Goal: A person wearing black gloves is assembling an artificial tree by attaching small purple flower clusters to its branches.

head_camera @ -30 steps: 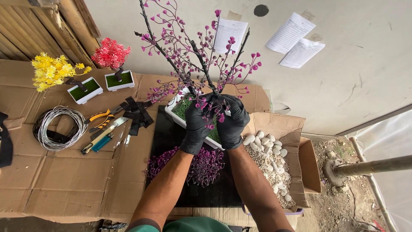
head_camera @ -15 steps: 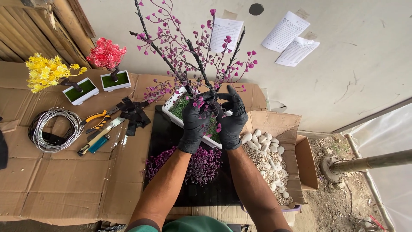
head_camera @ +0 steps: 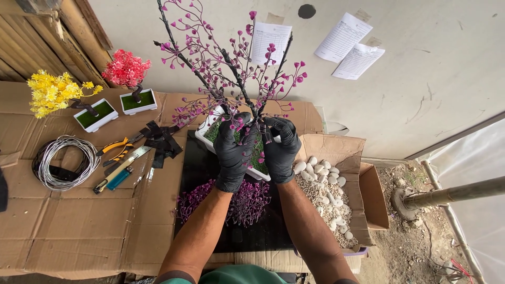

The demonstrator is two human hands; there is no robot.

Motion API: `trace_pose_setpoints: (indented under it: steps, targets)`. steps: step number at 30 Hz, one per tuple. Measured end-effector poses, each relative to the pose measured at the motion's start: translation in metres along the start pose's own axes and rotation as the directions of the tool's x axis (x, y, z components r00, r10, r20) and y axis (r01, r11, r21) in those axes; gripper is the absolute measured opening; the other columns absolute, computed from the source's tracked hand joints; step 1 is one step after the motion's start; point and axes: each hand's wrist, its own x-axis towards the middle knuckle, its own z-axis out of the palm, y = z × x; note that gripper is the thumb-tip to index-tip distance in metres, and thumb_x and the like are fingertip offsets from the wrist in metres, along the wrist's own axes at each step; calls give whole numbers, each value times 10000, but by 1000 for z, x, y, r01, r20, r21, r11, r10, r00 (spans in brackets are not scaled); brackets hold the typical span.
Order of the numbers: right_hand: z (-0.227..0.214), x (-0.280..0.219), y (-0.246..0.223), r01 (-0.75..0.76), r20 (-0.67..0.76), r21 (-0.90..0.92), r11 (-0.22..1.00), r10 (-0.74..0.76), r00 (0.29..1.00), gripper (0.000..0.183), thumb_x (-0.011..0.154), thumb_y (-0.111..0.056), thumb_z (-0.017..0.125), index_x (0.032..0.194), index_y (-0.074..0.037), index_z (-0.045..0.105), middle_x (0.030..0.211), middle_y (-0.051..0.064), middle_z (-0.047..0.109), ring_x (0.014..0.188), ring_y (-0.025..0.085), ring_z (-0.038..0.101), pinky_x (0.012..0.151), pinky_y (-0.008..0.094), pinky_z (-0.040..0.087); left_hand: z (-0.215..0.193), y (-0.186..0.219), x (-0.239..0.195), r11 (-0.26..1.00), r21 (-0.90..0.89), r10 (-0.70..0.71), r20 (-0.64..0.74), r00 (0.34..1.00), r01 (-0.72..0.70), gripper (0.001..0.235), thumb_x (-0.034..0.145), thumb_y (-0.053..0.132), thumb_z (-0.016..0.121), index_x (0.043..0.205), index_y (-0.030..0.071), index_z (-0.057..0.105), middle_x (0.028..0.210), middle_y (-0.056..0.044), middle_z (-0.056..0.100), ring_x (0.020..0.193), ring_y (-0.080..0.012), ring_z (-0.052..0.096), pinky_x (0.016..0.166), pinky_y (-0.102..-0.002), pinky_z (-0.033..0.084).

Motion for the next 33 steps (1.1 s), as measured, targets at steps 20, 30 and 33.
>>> trace_pose_setpoints:
  steps: [20, 30, 33]
  targets:
    - [15, 1, -3, 20, -35, -40, 999, -21, 999, 175, 817, -9, 844, 937, -131, 807, 817, 87, 739, 635, 233, 670, 627, 355, 558, 0, 27, 8, 999, -31, -44, -146, 988, 40, 399, 647, 226, 993, 955, 91, 779, 950, -92, 775, 903, -319, 744, 814, -366, 614]
    - [13, -1, -4, -11, -29, -36, 999, 10, 1000, 210, 807, -12, 846, 948, -163, 811, 818, 65, 735, 634, 215, 649, 646, 345, 547, -16, 35, 11, 984, -124, -128, -6, 992, 127, 460, 699, 257, 965, 1110, 158, 781, 1010, -10, 767, 901, -263, 752, 806, -327, 617]
    - [8, -3, -8, -30, -2, -20, 999, 30, 1000, 239, 793, 13, 818, 963, -154, 808, 825, 67, 729, 662, 220, 659, 674, 354, 554, -17, 40, 13, 976, -113, -190, -11, 982, 188, 537, 654, 212, 998, 1117, 109, 745, 974, -54, 769, 878, -276, 757, 768, -350, 628]
